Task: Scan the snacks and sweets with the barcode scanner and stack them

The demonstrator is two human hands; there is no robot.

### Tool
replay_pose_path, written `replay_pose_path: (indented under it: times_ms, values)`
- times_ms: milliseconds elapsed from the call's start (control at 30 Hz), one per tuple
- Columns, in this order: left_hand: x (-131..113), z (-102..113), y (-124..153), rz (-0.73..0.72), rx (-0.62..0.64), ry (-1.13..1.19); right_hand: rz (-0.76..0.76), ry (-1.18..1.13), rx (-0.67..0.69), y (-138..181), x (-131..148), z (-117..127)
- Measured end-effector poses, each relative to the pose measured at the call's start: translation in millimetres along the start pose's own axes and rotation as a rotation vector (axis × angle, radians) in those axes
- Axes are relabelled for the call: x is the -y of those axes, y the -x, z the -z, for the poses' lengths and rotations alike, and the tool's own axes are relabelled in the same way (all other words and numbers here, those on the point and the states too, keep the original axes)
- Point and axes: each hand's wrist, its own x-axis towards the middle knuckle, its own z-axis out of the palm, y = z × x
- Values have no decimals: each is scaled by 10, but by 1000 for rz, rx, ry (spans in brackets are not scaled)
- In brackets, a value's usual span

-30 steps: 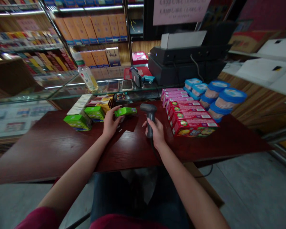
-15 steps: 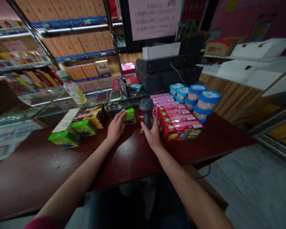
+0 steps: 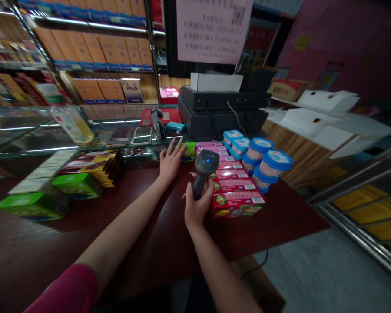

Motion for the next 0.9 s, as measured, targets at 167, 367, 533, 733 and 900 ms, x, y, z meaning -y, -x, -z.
replay_pose_path:
  times_ms: [167, 367, 533, 733, 900]
  values:
    - [15, -65, -31, 6, 6, -5, 26, 34, -7, 9, 23, -33]
    - [-93, 146, 180, -13, 34, -118, -21, 2, 34, -46, -8, -22]
    - [28, 693, 750, -90, 57, -240, -68, -85, 248, -10, 35, 2]
    - [548, 1610, 1534, 94, 17, -328, -373, -167, 683, 110, 154, 57]
    - [806, 2026, 1847, 374, -122, -351, -482, -229, 752, 117, 221, 74]
